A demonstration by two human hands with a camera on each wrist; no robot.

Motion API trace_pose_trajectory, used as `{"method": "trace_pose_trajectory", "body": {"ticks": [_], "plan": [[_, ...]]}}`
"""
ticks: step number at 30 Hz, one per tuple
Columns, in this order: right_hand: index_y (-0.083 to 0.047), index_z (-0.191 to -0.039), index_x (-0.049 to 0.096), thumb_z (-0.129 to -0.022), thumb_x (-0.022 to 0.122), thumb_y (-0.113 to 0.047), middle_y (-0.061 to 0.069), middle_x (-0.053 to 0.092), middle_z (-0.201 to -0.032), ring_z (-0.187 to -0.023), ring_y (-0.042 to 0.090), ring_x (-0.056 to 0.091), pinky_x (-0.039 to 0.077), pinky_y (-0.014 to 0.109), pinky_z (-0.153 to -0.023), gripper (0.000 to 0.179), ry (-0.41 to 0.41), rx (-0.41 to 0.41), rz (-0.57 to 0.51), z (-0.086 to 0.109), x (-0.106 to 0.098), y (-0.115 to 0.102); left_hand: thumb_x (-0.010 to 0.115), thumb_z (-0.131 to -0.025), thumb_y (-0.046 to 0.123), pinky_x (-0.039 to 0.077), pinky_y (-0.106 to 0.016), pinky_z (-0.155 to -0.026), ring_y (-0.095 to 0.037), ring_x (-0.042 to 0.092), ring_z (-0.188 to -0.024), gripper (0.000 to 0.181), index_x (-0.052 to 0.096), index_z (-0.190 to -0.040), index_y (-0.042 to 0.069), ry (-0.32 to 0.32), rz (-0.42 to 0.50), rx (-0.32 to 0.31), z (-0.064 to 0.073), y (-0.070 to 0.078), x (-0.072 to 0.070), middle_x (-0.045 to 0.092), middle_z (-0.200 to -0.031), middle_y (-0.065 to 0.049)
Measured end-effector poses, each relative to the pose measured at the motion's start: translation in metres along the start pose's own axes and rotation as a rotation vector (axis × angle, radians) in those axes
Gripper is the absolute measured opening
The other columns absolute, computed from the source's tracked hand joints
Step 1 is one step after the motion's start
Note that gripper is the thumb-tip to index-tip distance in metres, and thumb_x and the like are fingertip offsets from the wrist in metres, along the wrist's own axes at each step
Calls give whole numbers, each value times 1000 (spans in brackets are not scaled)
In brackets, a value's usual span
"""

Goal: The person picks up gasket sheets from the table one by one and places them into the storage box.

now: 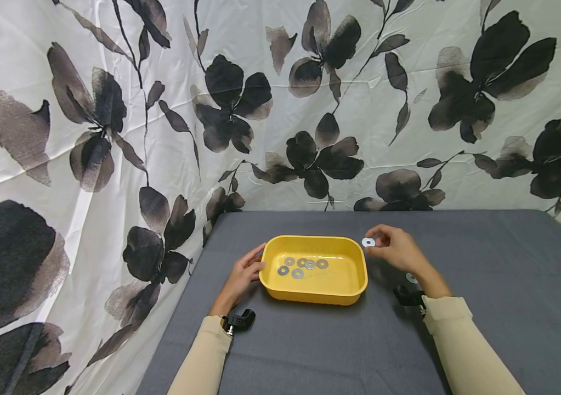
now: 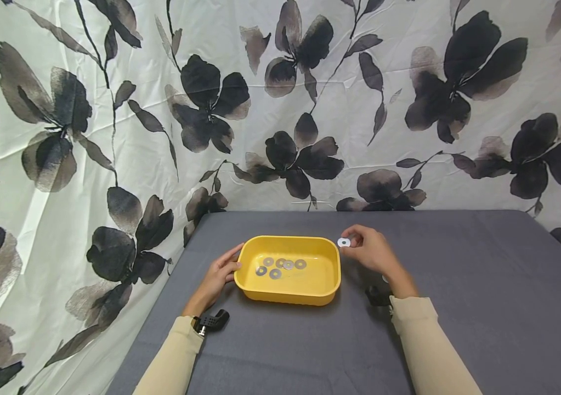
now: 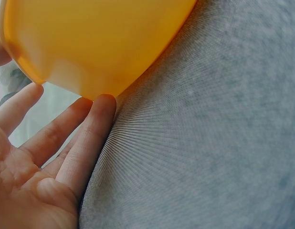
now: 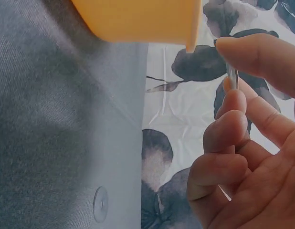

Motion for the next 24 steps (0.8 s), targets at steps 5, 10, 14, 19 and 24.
{"method": "trace_pose_trajectory", "body": {"ticks": [5, 10, 14, 19, 24], "plan": [[-5, -117, 67, -87, 80, -20, 7, 58, -88, -75, 21, 52, 42, 26, -59, 36, -5, -7, -5, 0, 1, -6, 59, -102, 18, 61, -27, -85, -37, 62, -126, 55, 47, -155, 25, -3, -2, 7, 1, 1, 0, 57, -149, -16], [-6, -118, 68, -88, 80, -18, 7, 58, -88, -75, 21, 52, 42, 26, -59, 34, -15, -12, -11, 0, 3, -11, 59, -102, 17, 61, -26, -84, -37, 62, -126, 55, 47, -154, 26, 1, 3, 6, 1, 1, 0, 57, -148, -16], [-6, -117, 68, -89, 79, -18, 7, 58, -88, -75, 20, 52, 43, 26, -58, 33, -17, -28, -15, 0, 3, -15, 59, -101, 16, 61, -26, -84, -37, 62, -126, 54, 48, -154, 26, 7, 4, 2, 0, 0, 0, 57, -148, -16], [-6, -117, 68, -89, 79, -17, 7, 58, -87, -75, 21, 52, 43, 25, -58, 33, -31, -45, -27, 0, 4, -20, 59, -101, 16, 61, -26, -84, -36, 62, -126, 55, 47, -155, 25, 8, -1, 2, -1, 1, 1, 57, -148, -15], [-6, -117, 68, -88, 79, -17, 6, 58, -87, -74, 20, 52, 43, 25, -58, 32, -43, -67, -25, -1, 8, -24, 59, -101, 16, 61, -26, -84, -36, 62, -126, 56, 47, -155, 26, 7, -4, 1, -1, 0, 1, 57, -148, -14]]}}
Point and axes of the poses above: each hand's wrist, its own z-axis away from the middle knuckle, its own x-axis out of the palm, y = z × x, the point moved 1 cm from there along -z, towards the middle knuckle
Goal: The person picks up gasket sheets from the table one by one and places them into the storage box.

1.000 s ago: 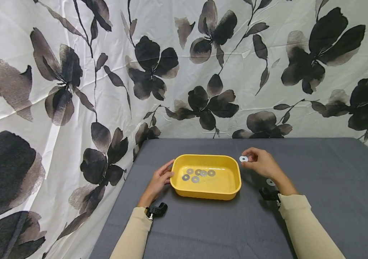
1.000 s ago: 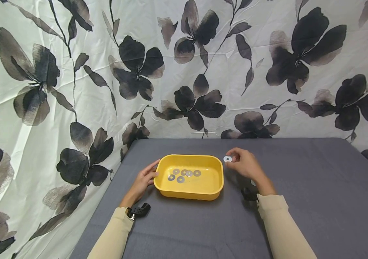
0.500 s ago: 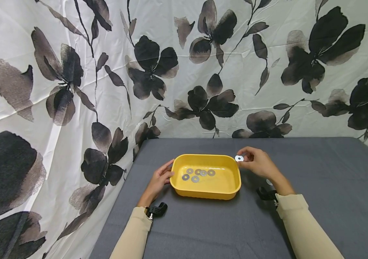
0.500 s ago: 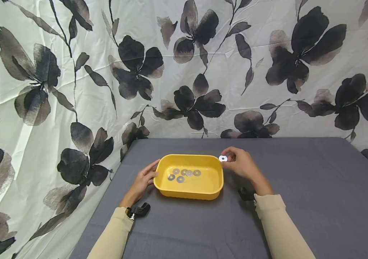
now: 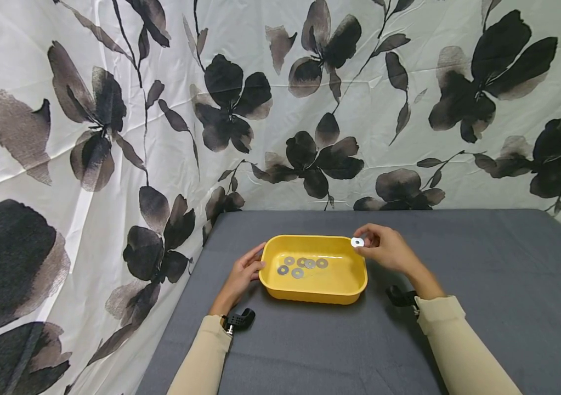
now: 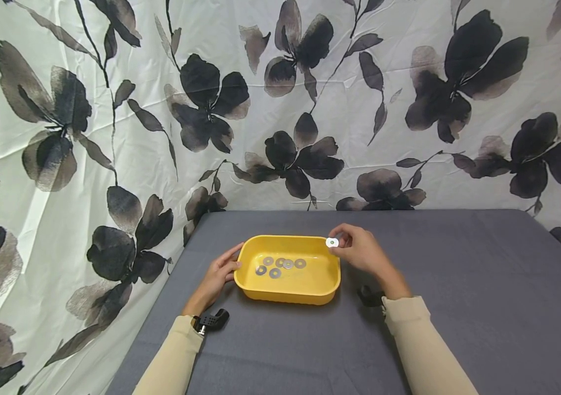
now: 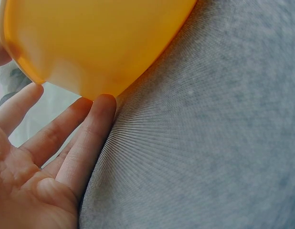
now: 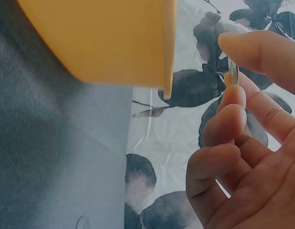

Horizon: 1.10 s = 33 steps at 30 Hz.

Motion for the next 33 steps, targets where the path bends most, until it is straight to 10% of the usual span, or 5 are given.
{"method": "trace_pose_trajectory", "body": {"ticks": [33], "plan": [[-14, -108, 69, -84, 82, -15, 0, 58, -82, -69, 16, 52, 43, 24, -59, 27, -73, -157, 10, 2, 45, -34, 59, -101, 15, 61, -29, -85, -35, 64, -122, 54, 50, -153, 26, 27, -7, -9, 2, 1, 1, 59, -145, -17]]}}
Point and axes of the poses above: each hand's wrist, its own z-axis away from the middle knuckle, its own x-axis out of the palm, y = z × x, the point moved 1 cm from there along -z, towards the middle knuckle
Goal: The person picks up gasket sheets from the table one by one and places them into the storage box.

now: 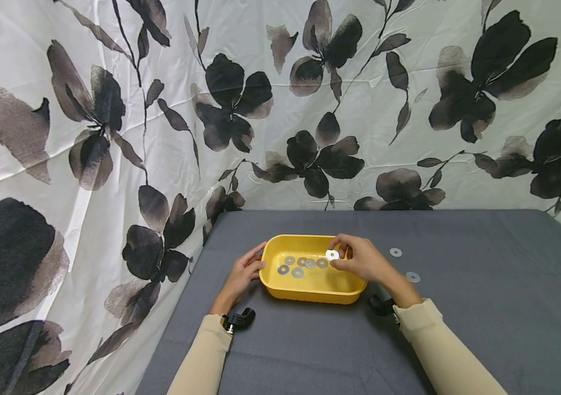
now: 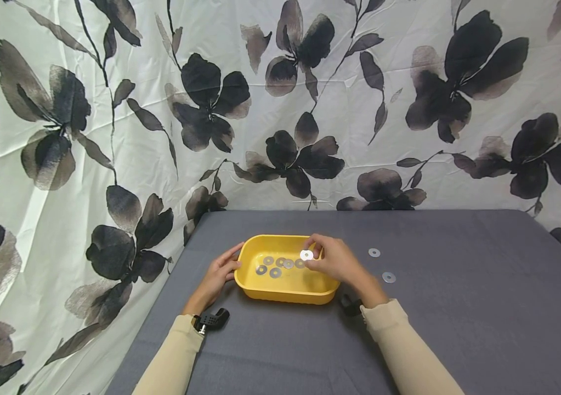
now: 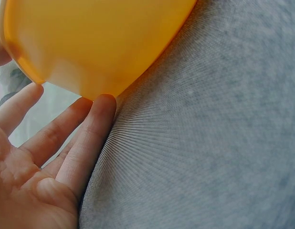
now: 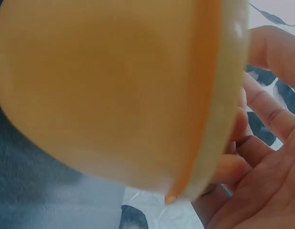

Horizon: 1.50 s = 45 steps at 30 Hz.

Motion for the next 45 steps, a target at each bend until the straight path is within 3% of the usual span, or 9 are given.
{"method": "trace_pose_trajectory", "body": {"ticks": [15, 33, 45], "plan": [[-12, -103, 70, -84, 82, -9, -1, 59, -79, -67, 15, 51, 43, 24, -61, 23, -38, -79, 15, -6, 22, -7, 60, -101, 17, 61, -30, -86, -36, 64, -122, 55, 48, -154, 25, -15, 4, -4, 0, -3, -2, 59, -145, -17], [-15, -103, 71, -82, 80, -10, -2, 60, -78, -66, 11, 50, 40, 24, -60, 23, -96, -35, 71, -17, 46, -19, 60, -100, 17, 61, -29, -85, -34, 65, -120, 55, 48, -154, 26, -16, 6, -5, 0, -2, -2, 60, -144, -17], [-18, -105, 71, -85, 82, -15, -3, 61, -79, -67, 13, 52, 42, 28, -63, 23, -140, 56, 95, -24, 55, -13, 59, -101, 17, 61, -29, -86, -34, 65, -120, 57, 45, -156, 22, -26, 7, 5, -1, -1, -2, 58, -145, -18]]}}
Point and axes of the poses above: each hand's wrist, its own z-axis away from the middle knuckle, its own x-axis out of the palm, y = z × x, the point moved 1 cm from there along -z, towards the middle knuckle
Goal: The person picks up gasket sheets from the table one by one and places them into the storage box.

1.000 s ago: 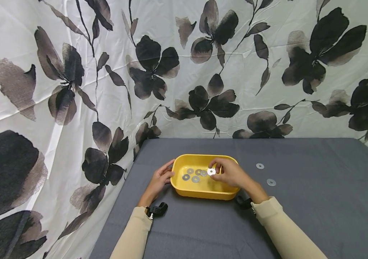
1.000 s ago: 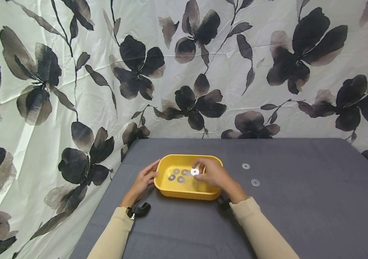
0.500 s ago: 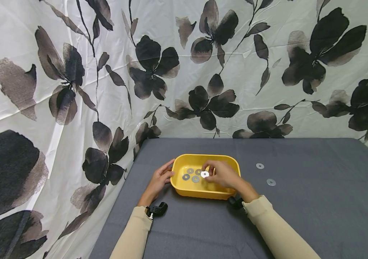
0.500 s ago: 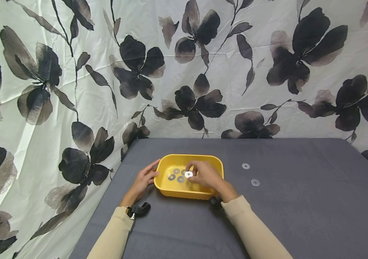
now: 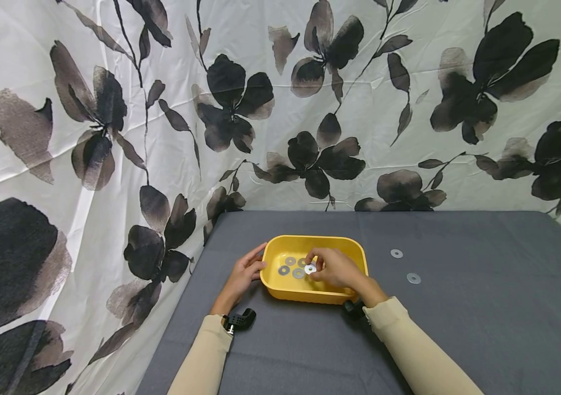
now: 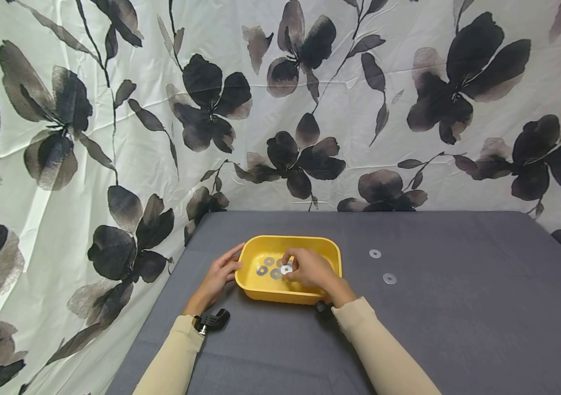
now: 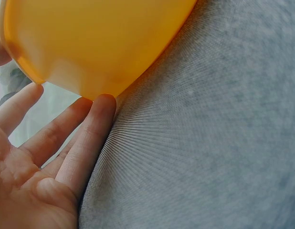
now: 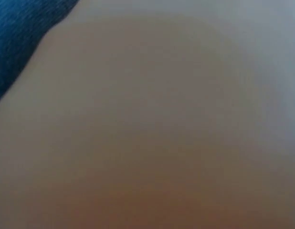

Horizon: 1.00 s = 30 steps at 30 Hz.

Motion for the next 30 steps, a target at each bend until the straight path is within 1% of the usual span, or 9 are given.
{"method": "trace_pose_trajectory", "body": {"ticks": [8, 19, 25, 28, 30], "plan": [[-19, -104, 70, -86, 82, -17, -3, 61, -78, -68, 14, 53, 42, 28, -63, 22, -33, 31, 6, -3, 4, 5, 59, -101, 17, 61, -29, -85, -37, 65, -118, 56, 46, -155, 23, -3, 2, -4, 1, 1, 0, 61, -140, -19], [-19, -103, 69, -87, 81, -16, -1, 61, -78, -66, 14, 52, 40, 27, -61, 21, -50, 53, 27, -4, 6, 8, 59, -101, 17, 61, -30, -86, -36, 65, -119, 56, 46, -155, 23, -1, 0, -5, 0, 1, 0, 60, -142, -19], [-16, -106, 70, -87, 80, -17, -1, 62, -78, -66, 14, 52, 41, 27, -61, 21, -50, 52, 23, -4, 6, 8, 59, -101, 16, 61, -30, -85, -37, 65, -118, 56, 47, -155, 23, 6, -1, -3, 0, 0, 0, 60, -142, -20], [-14, -108, 71, -88, 80, -16, 0, 63, -80, -66, 14, 53, 42, 28, -62, 22, -31, 63, 15, -4, 5, 8, 59, -100, 16, 62, -30, -85, -35, 66, -117, 57, 47, -155, 22, 10, -7, 2, 0, 1, 1, 60, -142, -20], [-13, -109, 71, -89, 78, -15, 0, 63, -81, -66, 14, 53, 42, 28, -62, 21, 1, 65, 4, -3, 4, 7, 59, -100, 16, 62, -30, -84, -33, 66, -116, 57, 47, -155, 22, 11, -9, 2, 0, 1, 1, 61, -141, -19]]}}
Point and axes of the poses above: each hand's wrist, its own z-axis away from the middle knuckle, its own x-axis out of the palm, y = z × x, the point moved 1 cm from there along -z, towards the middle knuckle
